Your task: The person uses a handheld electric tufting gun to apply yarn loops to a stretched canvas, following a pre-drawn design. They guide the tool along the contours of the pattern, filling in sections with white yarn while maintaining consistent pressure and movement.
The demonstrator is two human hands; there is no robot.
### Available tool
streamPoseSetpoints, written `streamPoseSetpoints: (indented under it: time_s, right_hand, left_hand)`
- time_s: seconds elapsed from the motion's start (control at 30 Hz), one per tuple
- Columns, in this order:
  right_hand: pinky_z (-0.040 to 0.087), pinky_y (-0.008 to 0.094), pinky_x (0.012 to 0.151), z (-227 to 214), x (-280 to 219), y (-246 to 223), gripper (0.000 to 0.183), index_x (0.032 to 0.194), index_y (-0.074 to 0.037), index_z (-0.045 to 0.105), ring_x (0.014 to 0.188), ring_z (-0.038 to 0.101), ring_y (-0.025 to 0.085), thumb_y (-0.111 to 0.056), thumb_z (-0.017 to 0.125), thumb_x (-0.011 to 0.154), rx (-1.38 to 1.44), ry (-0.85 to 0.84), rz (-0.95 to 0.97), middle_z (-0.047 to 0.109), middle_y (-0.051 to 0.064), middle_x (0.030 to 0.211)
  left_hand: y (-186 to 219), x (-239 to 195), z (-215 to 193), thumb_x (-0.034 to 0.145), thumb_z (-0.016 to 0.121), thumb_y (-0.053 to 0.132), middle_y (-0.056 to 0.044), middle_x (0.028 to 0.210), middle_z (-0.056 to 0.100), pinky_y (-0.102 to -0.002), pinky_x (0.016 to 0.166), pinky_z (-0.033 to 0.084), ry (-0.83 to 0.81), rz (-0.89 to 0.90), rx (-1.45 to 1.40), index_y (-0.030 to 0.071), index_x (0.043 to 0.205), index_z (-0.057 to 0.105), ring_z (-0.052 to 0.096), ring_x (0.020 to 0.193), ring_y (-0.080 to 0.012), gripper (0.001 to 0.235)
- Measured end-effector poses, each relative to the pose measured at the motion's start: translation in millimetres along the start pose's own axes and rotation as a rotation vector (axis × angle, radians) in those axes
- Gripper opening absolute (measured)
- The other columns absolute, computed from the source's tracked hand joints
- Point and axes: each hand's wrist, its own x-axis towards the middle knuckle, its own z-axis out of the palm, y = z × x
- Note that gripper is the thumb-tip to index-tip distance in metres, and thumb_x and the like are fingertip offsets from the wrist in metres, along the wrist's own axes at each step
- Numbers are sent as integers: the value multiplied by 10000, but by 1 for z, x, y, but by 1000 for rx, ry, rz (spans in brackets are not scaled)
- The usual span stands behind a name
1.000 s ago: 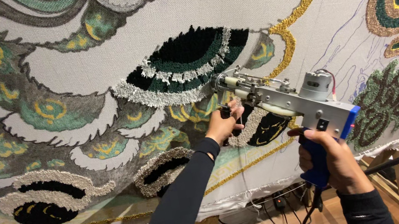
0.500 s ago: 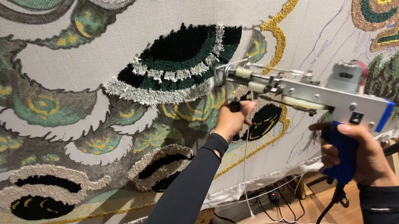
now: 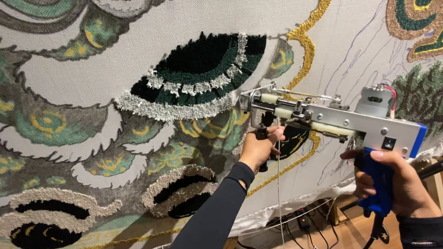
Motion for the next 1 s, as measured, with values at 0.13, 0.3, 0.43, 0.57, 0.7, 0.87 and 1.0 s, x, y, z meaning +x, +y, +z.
streamPoseSetpoints:
  time_s: [0.13, 0.3, 0.43, 0.57, 0.7, 0.87, 1.0]
  right_hand:
    - [422, 327, 489, 4, 0, 6, 616, 1265, 70, 650, 476, 446, 144, -394, 555, 871, -44, -13, 0, 496, 28, 602]
    - [390, 324, 470, 3, 2, 14, 578, 1234, 63, 656, 471, 436, 149, -381, 553, 878, -3, 22, 46, 487, 28, 593]
    - [382, 322, 472, 0, 6, 18, 562, 1218, 74, 650, 473, 435, 154, -370, 565, 883, 7, 33, 41, 497, 39, 602]
    - [377, 314, 465, -1, 8, 19, 564, 1213, 77, 658, 467, 433, 149, -372, 575, 883, 11, 24, 37, 496, 37, 599]
    - [377, 305, 458, 2, 10, 19, 579, 1218, 67, 679, 465, 444, 144, -386, 573, 874, -9, 27, 46, 499, 34, 591]
    - [392, 316, 473, 4, 14, 21, 570, 1215, 69, 647, 479, 459, 154, -393, 564, 893, -16, 38, 46, 511, 47, 605]
    - [410, 313, 475, 14, 17, 16, 578, 1219, 38, 685, 464, 455, 147, -404, 559, 868, -28, 15, 63, 506, 36, 588]
  left_hand:
    - [-15, 0, -5, 895, 766, 331, -42, 969, 789, -258, 482, 459, 26, -59, -16, 82, 1181, 769, 668, 587, -113, 378]
    - [-27, -3, -7, 909, 759, 315, -31, 928, 771, -263, 458, 434, 15, -78, 14, 71, 1165, 771, 670, 601, -102, 354]
    - [-31, -1, -8, 906, 763, 305, -36, 904, 766, -266, 458, 434, 21, -86, 43, 70, 1144, 777, 685, 608, -106, 335]
    - [-33, 0, -10, 906, 762, 303, -27, 908, 768, -263, 478, 451, 19, -65, 45, 69, 1127, 782, 688, 610, -108, 322]
    - [-34, 1, -12, 902, 761, 313, -23, 904, 763, -264, 483, 459, 31, -66, 49, 77, 1114, 787, 697, 610, -109, 319]
    - [-32, 2, -13, 873, 786, 352, -17, 935, 774, -265, 478, 451, 52, -86, 47, 109, 1135, 784, 686, 608, -102, 357]
    - [-27, 2, -18, 863, 798, 381, -14, 961, 783, -253, 483, 454, 57, -83, 41, 123, 1175, 785, 677, 601, -95, 405]
